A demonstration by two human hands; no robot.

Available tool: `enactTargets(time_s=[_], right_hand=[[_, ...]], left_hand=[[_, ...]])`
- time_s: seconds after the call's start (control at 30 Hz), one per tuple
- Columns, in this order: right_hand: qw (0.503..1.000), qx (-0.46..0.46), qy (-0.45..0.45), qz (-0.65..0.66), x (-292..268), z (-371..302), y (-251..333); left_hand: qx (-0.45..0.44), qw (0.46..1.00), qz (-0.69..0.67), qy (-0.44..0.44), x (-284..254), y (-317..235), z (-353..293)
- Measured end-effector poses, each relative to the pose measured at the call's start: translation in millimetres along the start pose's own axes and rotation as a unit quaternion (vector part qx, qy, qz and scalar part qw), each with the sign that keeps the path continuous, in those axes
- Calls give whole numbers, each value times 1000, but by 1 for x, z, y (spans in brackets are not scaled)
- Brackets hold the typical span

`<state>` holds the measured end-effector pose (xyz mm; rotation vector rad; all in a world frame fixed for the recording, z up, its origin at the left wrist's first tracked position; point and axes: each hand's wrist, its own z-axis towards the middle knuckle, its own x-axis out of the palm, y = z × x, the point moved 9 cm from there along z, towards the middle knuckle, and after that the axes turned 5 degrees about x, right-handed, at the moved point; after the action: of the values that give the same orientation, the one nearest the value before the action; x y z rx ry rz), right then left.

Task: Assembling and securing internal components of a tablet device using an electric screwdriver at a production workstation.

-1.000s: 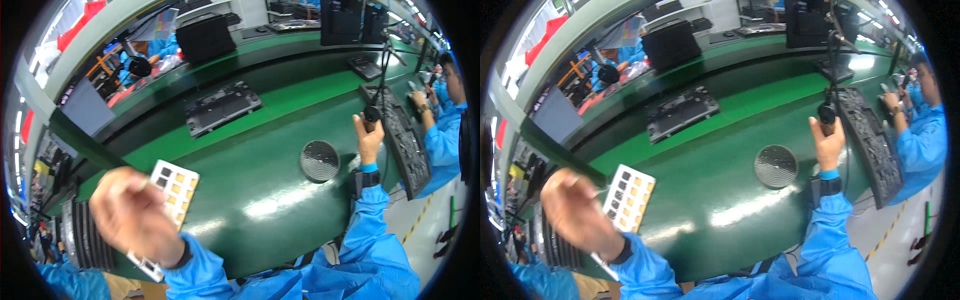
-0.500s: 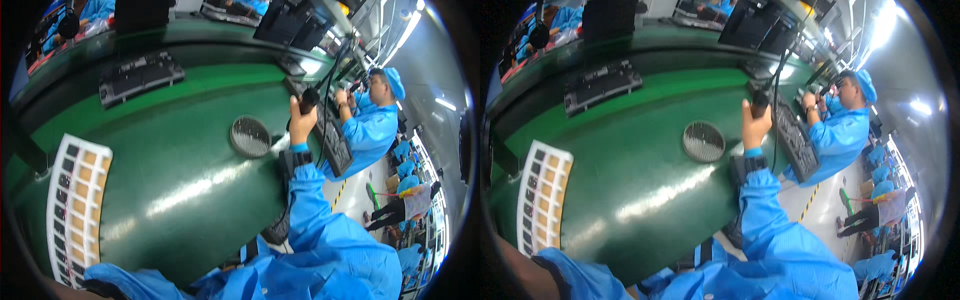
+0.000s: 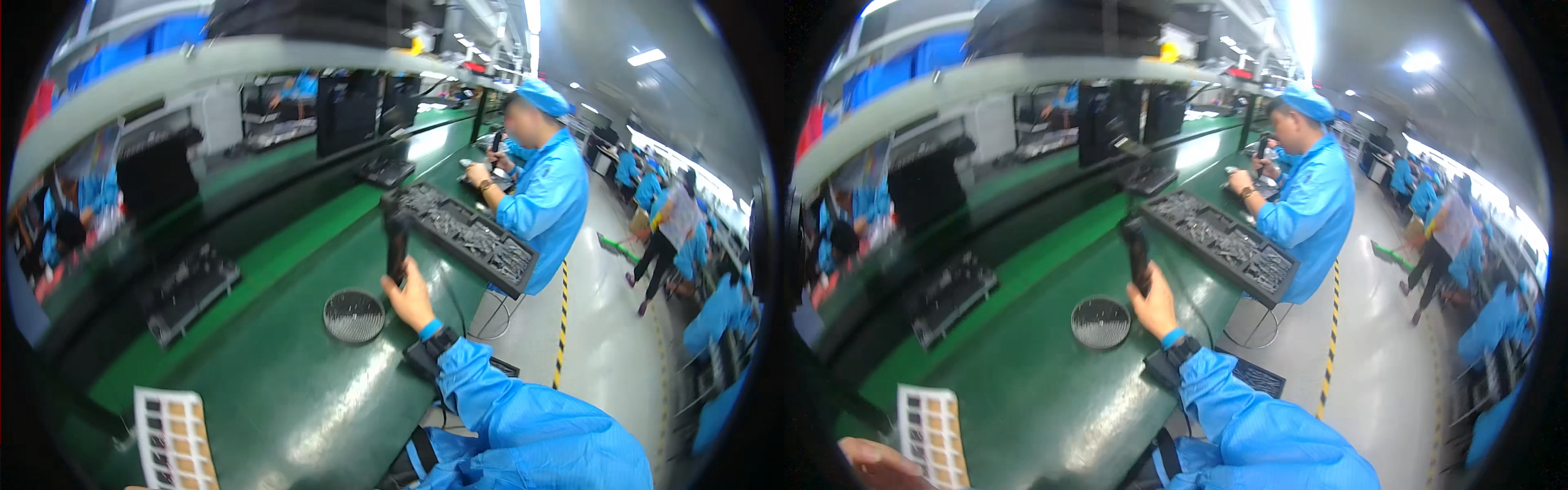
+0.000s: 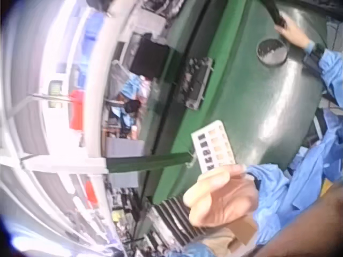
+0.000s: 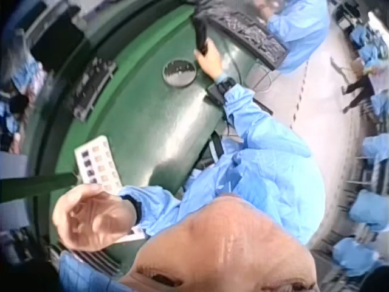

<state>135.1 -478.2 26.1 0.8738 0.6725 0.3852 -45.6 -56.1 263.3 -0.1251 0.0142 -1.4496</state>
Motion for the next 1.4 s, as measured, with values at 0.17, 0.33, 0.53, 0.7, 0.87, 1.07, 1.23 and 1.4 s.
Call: enactTargets(time_s=[0.17,0.33,0.53,0.7,0.87,1.07,1.23,1.4], right_hand=[[996,0,74,-44,0,-28,-9],[997,-8,50,-57,3,-54,-23],[996,7,87,-17,-13,-100,-9],[991,-89,65,-74,-20,-125,16],[987,-103,58,-107,-18,-135,20],[988,-99,59,-104,-17,-137,17],[986,-98,55,-120,-14,-136,18],[984,-115,40,-132,-11,-138,19]], left_hand=[[-77,996,-16,-44,-1,1,0],[-120,992,-4,-26,3,7,-10],[-260,960,-37,101,64,28,-40],[-456,830,-117,299,124,91,-154],[-518,766,-80,372,114,149,-253],[-537,804,-29,252,82,182,-274],[-484,827,-11,286,86,170,-269],[-471,837,-7,278,87,164,-266]])
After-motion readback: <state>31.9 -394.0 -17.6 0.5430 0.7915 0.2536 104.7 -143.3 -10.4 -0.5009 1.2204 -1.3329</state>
